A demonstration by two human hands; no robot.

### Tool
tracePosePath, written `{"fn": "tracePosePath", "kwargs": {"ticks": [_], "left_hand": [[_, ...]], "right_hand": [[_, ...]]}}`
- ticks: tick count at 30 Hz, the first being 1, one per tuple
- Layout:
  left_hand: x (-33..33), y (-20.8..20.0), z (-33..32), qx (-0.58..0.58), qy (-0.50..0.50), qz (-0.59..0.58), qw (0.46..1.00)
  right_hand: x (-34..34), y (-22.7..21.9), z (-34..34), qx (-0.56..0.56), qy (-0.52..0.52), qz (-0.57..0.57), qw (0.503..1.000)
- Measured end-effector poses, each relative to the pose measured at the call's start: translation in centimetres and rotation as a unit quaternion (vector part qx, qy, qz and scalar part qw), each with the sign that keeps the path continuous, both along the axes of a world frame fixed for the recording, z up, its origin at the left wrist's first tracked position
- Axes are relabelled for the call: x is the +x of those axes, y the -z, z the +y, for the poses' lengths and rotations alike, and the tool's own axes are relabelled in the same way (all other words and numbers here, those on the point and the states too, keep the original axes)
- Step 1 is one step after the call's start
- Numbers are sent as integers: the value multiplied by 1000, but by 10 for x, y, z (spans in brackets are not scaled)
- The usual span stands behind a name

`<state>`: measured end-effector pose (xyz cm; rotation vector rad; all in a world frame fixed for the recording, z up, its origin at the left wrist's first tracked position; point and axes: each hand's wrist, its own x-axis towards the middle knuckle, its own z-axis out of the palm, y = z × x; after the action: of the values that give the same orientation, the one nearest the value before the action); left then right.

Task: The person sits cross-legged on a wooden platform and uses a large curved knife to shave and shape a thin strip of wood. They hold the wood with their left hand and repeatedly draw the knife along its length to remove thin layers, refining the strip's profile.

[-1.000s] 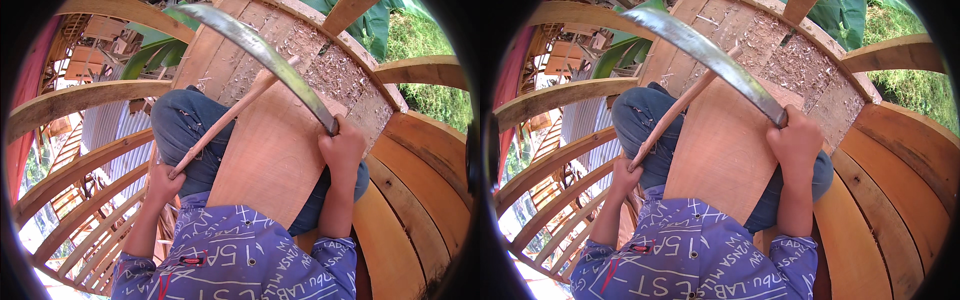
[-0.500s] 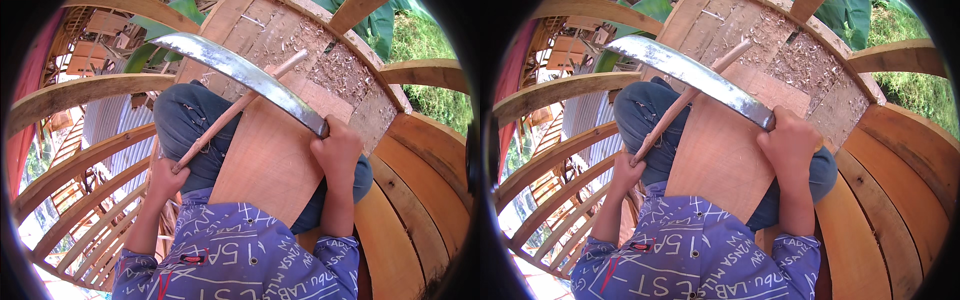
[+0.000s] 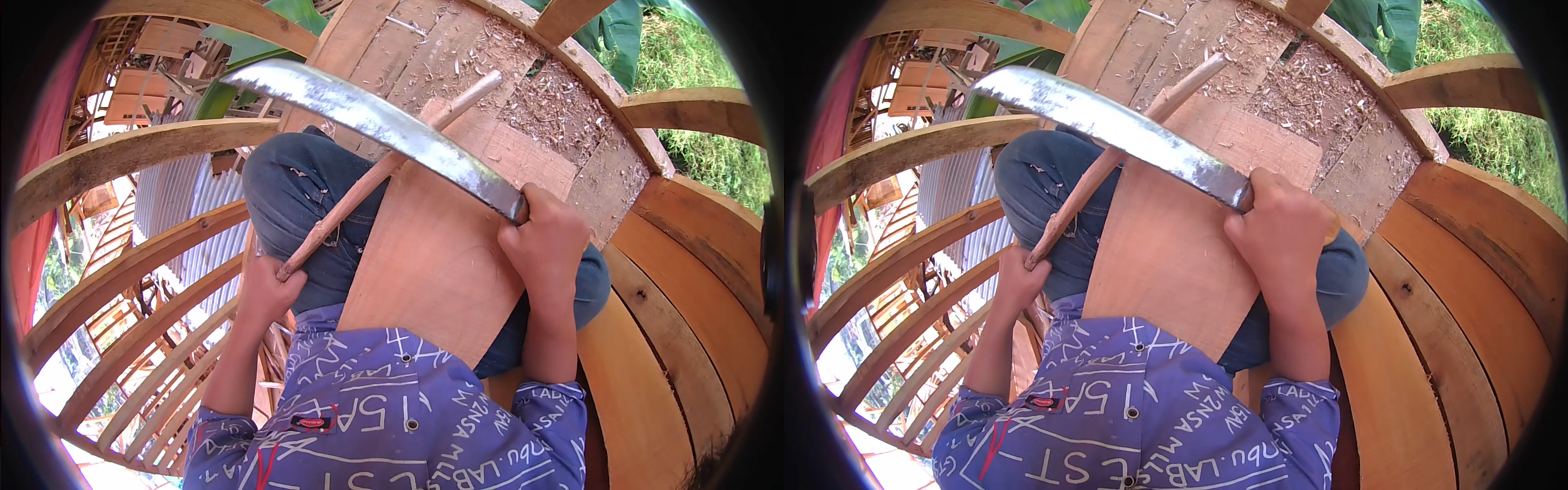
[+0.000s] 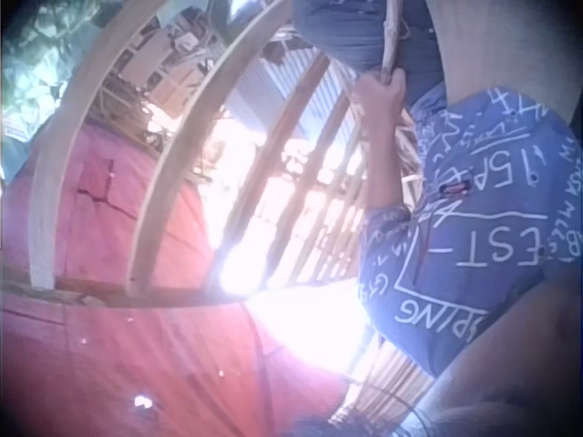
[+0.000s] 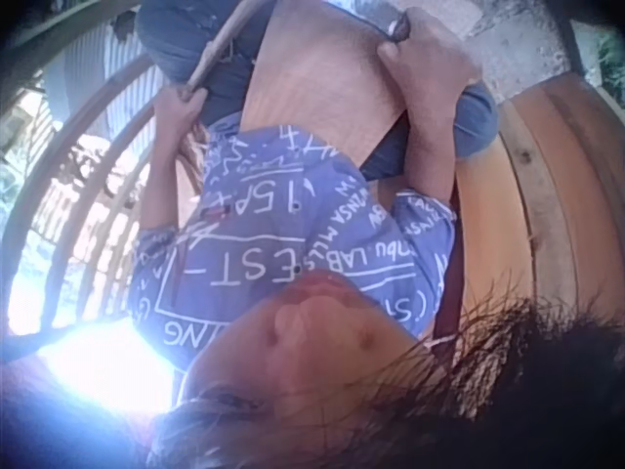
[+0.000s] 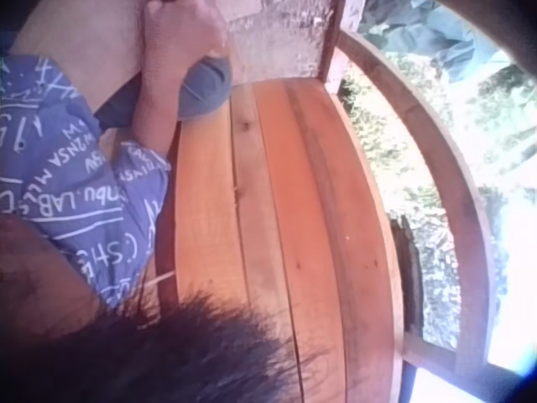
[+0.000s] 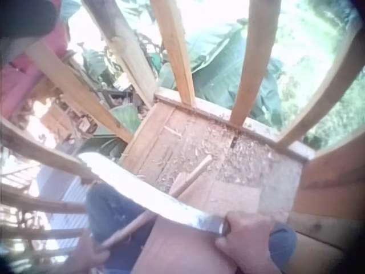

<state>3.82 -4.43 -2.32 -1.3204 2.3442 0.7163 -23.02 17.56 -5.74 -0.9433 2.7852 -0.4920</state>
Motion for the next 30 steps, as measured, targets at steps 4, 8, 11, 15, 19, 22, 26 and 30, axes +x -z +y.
{"fn": "tracePosePath", "kwargs": {"ticks": [4,8,11,15,19,22,26,30], "left_hand": [[-3,-2,-2,10,13,18,1000],[-5,1,-2,-1,20,30,999],[-1,0,2,-9,3,14,1000],[3,4,-1,0,9,20,1000],[3,3,-4,4,16,17,1000],[-1,1,-1,-2,15,20,1000],[7,7,-1,-29,19,17,999],[14,9,-4,-32,15,19,999]], "right_hand": [[-8,2,4,19,22,8,1000],[-29,8,21,44,148,5,988],[-24,6,17,33,144,-10,989],[-4,5,5,8,30,-10,999],[-11,3,6,34,23,-9,999],[-23,11,19,32,135,-26,990],[-23,10,18,30,133,-7,991],[-5,5,7,18,49,-20,998]]}}
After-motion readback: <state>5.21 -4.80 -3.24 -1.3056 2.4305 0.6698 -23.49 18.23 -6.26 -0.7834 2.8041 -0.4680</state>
